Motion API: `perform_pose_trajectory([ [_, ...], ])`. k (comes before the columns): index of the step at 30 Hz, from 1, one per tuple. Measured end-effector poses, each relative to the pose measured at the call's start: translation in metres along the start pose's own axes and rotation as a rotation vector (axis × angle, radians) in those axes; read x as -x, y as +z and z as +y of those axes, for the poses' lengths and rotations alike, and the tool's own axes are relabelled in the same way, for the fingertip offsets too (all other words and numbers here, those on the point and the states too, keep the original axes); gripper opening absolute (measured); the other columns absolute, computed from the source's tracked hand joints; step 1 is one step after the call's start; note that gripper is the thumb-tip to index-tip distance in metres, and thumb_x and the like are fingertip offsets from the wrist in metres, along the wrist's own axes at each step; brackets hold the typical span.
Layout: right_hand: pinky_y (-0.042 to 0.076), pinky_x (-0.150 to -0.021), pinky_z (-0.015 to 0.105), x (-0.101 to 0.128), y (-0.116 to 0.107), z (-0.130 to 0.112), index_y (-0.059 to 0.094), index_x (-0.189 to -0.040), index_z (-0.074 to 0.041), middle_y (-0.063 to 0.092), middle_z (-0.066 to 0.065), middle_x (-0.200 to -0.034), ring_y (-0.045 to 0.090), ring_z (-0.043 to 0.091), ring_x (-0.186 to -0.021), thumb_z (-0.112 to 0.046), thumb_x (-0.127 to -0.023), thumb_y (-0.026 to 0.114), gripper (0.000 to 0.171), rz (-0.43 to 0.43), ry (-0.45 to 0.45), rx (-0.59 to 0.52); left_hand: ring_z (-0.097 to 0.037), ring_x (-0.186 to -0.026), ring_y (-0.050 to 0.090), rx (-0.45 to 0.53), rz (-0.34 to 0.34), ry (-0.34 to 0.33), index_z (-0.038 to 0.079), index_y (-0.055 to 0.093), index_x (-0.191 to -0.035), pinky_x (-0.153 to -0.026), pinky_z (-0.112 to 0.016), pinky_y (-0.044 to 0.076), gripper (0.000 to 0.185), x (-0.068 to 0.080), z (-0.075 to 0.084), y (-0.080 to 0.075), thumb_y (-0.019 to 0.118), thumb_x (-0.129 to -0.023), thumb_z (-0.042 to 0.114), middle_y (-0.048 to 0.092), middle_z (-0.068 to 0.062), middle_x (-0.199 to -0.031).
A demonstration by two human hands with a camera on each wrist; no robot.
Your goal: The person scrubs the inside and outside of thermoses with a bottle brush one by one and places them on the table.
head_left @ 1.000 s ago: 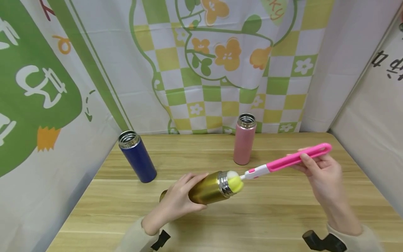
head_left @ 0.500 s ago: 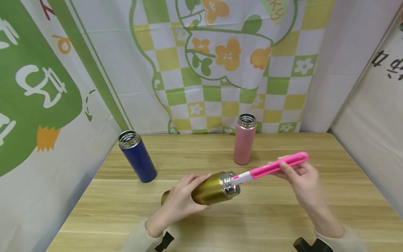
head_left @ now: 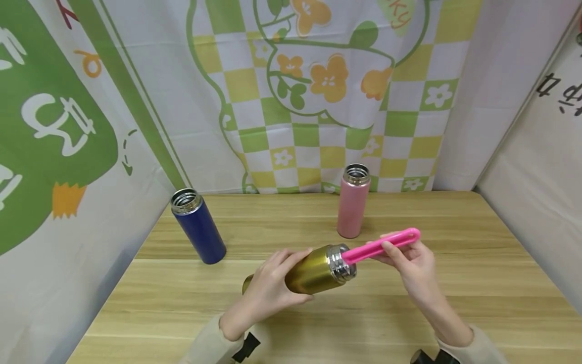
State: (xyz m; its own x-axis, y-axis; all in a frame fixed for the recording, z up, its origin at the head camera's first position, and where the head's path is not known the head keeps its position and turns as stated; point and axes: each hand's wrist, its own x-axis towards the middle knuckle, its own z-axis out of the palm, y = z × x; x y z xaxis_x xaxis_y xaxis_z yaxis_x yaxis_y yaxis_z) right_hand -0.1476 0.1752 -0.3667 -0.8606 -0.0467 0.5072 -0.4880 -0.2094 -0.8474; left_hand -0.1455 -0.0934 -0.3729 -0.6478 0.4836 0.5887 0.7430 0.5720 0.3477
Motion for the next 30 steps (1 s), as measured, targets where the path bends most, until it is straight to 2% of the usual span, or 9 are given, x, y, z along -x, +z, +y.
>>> perform_pose_trajectory([
  [1, 0.048, -0.073, 0.036, -0.001, 0.000, -0.001, 0.048, -0.103, 0.015, 0.062, 0.022, -0.093, 0.063, 0.028, -0.084, 0.005, -0.086, 0.049, 0.019, 0.010, -0.005, -0.005, -0.013, -0.087, 0.052, 0.003, -0.001, -0.003, 0.013, 0.052, -0.121, -0.070, -0.030, 0.047, 0.079, 0.000, 0.000, 0.000, 0.084, -0.050, 0.031, 0.056, 0.001, -0.102],
  [4, 0.049, -0.073, 0.037, -0.003, -0.025, 0.027, 0.050, -0.104, 0.013, 0.061, 0.024, -0.094, 0.062, 0.031, -0.085, 0.006, -0.087, 0.048, 0.019, 0.031, -0.034, -0.057, -0.013, -0.089, 0.052, 0.003, -0.008, -0.018, 0.014, 0.052, -0.121, -0.072, -0.031, 0.047, 0.079, 0.001, -0.001, 0.000, 0.084, -0.050, 0.030, 0.056, 0.001, -0.103],
  [7, 0.049, -0.071, 0.040, -0.007, -0.035, 0.030, 0.048, -0.103, 0.018, 0.060, 0.028, -0.092, 0.061, 0.036, -0.084, 0.006, -0.086, 0.050, 0.022, 0.053, -0.080, -0.114, -0.014, -0.092, 0.052, -0.003, -0.014, -0.038, 0.014, 0.052, -0.121, -0.073, -0.032, 0.047, 0.079, 0.003, -0.003, -0.001, 0.084, -0.050, 0.029, 0.055, 0.002, -0.105],
  [8, 0.049, -0.071, 0.039, -0.009, -0.036, 0.025, 0.049, -0.103, 0.018, 0.061, 0.026, -0.092, 0.062, 0.034, -0.084, 0.006, -0.086, 0.049, 0.021, 0.046, -0.095, -0.124, -0.014, -0.093, 0.052, -0.007, -0.014, -0.041, 0.014, 0.052, -0.122, -0.073, -0.033, 0.047, 0.080, 0.004, -0.004, -0.001, 0.084, -0.050, 0.029, 0.055, 0.002, -0.105],
  [11, 0.048, -0.070, 0.037, -0.012, -0.016, -0.020, 0.049, -0.098, 0.019, 0.063, 0.021, -0.088, 0.064, 0.028, -0.082, 0.006, -0.085, 0.050, 0.018, 0.055, -0.107, -0.126, -0.013, -0.093, 0.051, -0.010, -0.007, -0.044, 0.014, 0.052, -0.121, -0.072, -0.032, 0.047, 0.078, 0.006, -0.007, -0.001, 0.084, -0.051, 0.029, 0.055, 0.003, -0.105],
  [14, 0.048, -0.071, 0.034, -0.013, -0.014, -0.035, 0.053, -0.097, 0.012, 0.065, 0.015, -0.088, 0.064, 0.023, -0.082, 0.012, -0.086, 0.043, 0.015, 0.034, -0.104, -0.140, -0.011, -0.093, 0.051, -0.015, 0.001, -0.035, 0.014, 0.052, -0.121, -0.072, -0.031, 0.047, 0.077, 0.008, -0.008, -0.002, 0.083, -0.051, 0.029, 0.054, 0.004, -0.105],
  [17, 0.047, -0.071, 0.033, -0.014, -0.014, -0.042, 0.055, -0.096, 0.009, 0.065, 0.014, -0.086, 0.065, 0.022, -0.081, 0.015, -0.086, 0.040, 0.020, 0.048, -0.087, -0.155, -0.011, -0.094, 0.051, -0.017, -0.003, -0.028, 0.014, 0.052, -0.121, -0.073, -0.031, 0.047, 0.077, 0.009, -0.008, -0.002, 0.083, -0.052, 0.028, 0.054, 0.004, -0.106],
  [24, 0.046, -0.071, 0.034, -0.014, -0.023, -0.048, 0.053, -0.095, 0.014, 0.064, 0.018, -0.086, 0.064, 0.024, -0.081, 0.015, -0.085, 0.042, 0.015, 0.078, -0.078, -0.210, -0.013, -0.097, 0.050, 0.002, -0.041, -0.033, 0.014, 0.050, -0.122, -0.075, -0.033, 0.047, 0.079, 0.013, -0.007, -0.003, 0.083, -0.052, 0.027, 0.053, 0.002, -0.108],
  [30, 0.046, -0.071, 0.035, -0.014, -0.030, -0.053, 0.055, -0.094, 0.014, 0.063, 0.021, -0.085, 0.064, 0.028, -0.080, 0.017, -0.084, 0.041, 0.017, 0.101, -0.086, -0.313, -0.014, -0.098, 0.050, -0.020, -0.041, -0.025, 0.012, 0.050, -0.122, -0.075, -0.034, 0.047, 0.080, 0.017, -0.008, -0.005, 0.083, -0.052, 0.028, 0.053, 0.000, -0.108],
])
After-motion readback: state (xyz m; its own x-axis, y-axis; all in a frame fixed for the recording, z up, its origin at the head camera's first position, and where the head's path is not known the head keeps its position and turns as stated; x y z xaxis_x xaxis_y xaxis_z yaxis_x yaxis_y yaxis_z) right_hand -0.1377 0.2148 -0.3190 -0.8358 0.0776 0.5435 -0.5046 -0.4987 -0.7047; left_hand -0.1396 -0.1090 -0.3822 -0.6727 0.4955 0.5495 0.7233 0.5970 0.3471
